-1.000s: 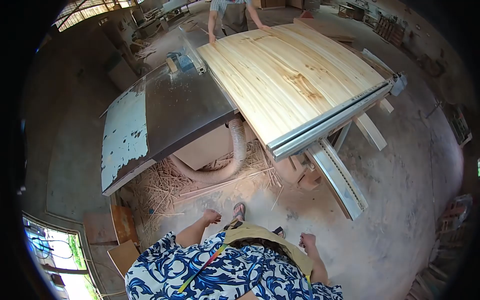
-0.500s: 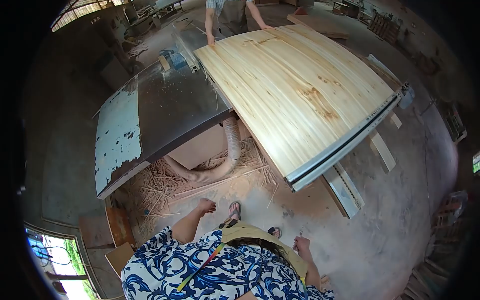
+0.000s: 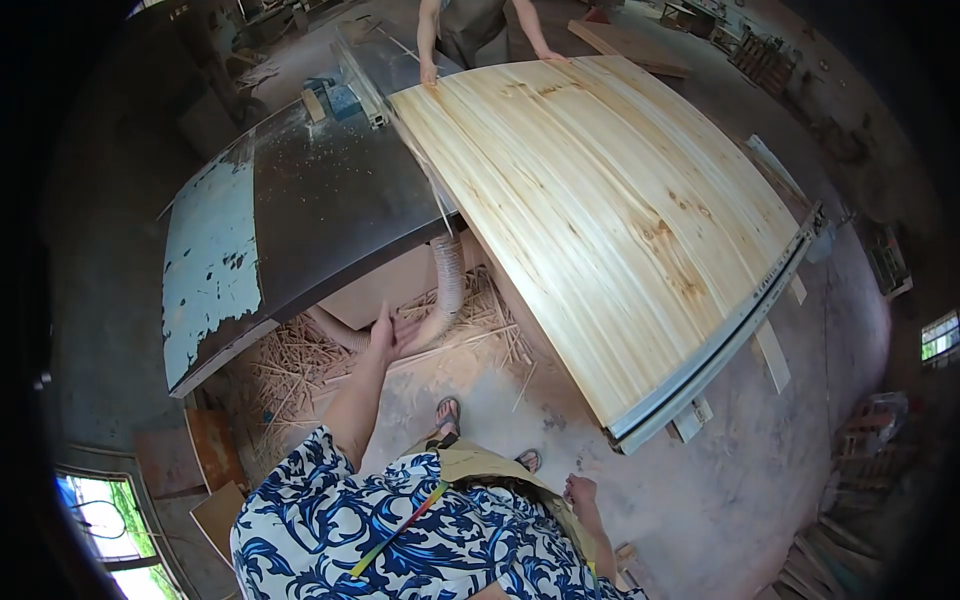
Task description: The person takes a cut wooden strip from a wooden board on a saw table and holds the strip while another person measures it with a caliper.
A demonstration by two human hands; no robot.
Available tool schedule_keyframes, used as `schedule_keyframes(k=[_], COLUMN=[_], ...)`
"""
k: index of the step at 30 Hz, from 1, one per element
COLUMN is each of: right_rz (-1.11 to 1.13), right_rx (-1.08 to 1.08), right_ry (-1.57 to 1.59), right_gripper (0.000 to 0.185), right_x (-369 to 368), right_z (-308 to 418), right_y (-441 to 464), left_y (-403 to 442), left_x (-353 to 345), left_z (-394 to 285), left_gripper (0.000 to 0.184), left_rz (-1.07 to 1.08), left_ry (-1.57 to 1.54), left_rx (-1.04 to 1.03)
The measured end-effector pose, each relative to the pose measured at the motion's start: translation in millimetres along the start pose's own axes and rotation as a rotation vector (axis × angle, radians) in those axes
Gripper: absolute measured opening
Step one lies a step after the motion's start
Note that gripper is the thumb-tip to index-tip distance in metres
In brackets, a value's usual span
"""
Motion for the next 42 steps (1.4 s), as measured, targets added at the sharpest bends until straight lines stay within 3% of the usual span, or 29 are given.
schedule_keyframes(k=[5,8,10,12,14,16,17,18,19,21,23,28,30,34,35,36,38,40,42], right_rz=[-0.065,-0.091,-0.108,-0.120,-0.121,-0.124,-0.164,-0.202,-0.237,-0.218,-0.172,-0.152,-0.109,-0.089,-0.073,0.026,0.114,0.272,0.256], right_rx=[0.126,0.189,0.060,-0.009,-0.111,-0.160,0.030,0.217,0.407,0.372,0.309,0.379,0.333,0.645,0.732,0.575,0.271,0.167,0.274], right_ry=[-0.299,-0.241,-0.267,-0.276,-0.087,0.015,-0.330,-0.675,-1.021,-1.031,-1.047,-1.086,-1.259,-1.214,-1.201,-0.964,-0.437,-0.347,-0.369], right_gripper=[0.025,0.027,0.029,0.030,0.025,0.023,0.021,0.018,0.017,0.016,0.016,0.017,0.017,0.019,0.020,0.021,0.023,0.028,0.024], right_x=[-17,-30,-39,-51,-68,-76,-77,-83,-91,-97,-102,-104,-112,-124,-133,-134,-148,-167,-176], right_z=[38,45,40,33,4,-6,-2,7,14,19,17,41,58,58,89,115,243,342,407], right_y=[3,14,21,35,66,72,73,72,72,80,96,122,138,195,189,185,126,89,67], left_y=[45,70,95,139,130,157,169,161,157,164,116,121,141,155,148,140,142,148,162], left_x=[-62,-94,-96,-86,-79,-34,-4,15,44,115,128,175,182,135,116,100,90,89,114], left_z=[-79,-108,-102,-75,-65,-13,16,27,41,80,44,9,6,-1,-6,-13,-9,7,29], left_gripper=[0.092,0.081,0.076,0.056,0.043,0.039,0.036,0.040,0.041,0.046,0.042,0.038,0.038,0.037,0.038,0.040,0.039,0.038,0.037], left_rz=[0.133,0.148,0.161,0.351,0.211,0.370,0.406,0.420,0.416,0.488,0.186,-0.067,-0.118,-0.045,-0.009,0.027,0.068,0.117,0.140], left_ry=[-0.129,-0.137,-0.136,0.198,0.589,0.823,1.271,1.521,1.505,1.370,1.259,1.133,1.071,0.976,0.961,0.947,0.955,0.975,1.064], left_rx=[-0.040,-0.030,-0.024,0.059,-0.110,-0.012,0.026,0.069,0.203,0.473,0.611,0.507,0.434,0.302,0.265,0.240,0.239,0.248,0.278])
Point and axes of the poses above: each hand's wrist, its own y-axis towards the middle knuckle, its own x-axis out of the back of the hand, z = x × y, the point moved 4 cm from there along y, towards the middle knuckle, and after that the axes turned 4 degrees about -x, right-handed, at the moved point
